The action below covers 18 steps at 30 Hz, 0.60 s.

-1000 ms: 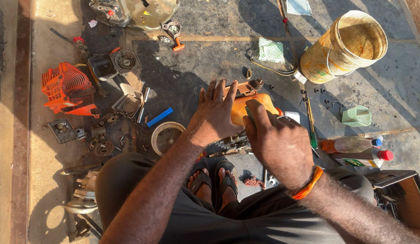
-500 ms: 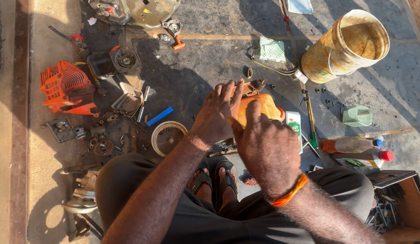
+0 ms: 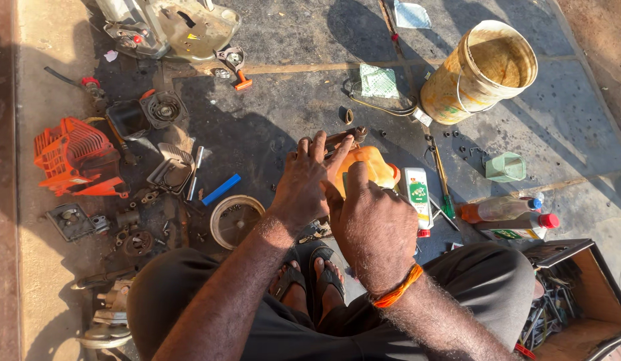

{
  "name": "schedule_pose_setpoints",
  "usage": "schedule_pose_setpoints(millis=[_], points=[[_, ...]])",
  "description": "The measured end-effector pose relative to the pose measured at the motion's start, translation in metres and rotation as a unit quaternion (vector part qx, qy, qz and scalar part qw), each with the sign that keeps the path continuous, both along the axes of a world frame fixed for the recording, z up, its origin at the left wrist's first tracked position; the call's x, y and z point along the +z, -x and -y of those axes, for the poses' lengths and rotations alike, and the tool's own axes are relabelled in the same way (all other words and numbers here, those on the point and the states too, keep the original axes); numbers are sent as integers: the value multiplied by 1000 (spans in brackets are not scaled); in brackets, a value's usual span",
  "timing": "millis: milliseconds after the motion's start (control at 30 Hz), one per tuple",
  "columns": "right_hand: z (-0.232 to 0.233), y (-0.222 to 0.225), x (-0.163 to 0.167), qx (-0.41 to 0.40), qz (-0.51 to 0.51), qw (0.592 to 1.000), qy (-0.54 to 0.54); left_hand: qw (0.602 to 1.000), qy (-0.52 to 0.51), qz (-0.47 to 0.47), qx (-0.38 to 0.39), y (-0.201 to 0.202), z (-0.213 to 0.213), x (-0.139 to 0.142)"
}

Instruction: The person sits on the ground and uses a screwdriver to unscrew fasteners from the orange fuel tank of a small engine, steadying the tank with the other hand. Scattered tools, engine parts, and a bucket surround the work area as the person works on the disassembly.

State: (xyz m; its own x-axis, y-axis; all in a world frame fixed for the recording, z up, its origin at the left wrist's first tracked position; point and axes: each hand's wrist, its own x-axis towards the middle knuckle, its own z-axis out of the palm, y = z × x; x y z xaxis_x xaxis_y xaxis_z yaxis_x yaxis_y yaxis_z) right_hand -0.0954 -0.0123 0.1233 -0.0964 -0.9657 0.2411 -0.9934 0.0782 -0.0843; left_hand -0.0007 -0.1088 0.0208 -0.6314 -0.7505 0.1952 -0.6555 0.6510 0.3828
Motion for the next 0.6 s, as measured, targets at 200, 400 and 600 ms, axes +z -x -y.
schedule_pose_setpoints(millis=[200, 400, 600], points=[[-3, 14, 2, 66, 11, 998, 17, 1000, -21, 5, -8, 5, 3, 4], [4, 44, -1, 270, 23, 963, -16, 996, -25, 83, -31, 11, 5, -3], [2, 57, 5, 391, 11, 920, -33, 993, -1, 115, -26, 20, -4, -6]])
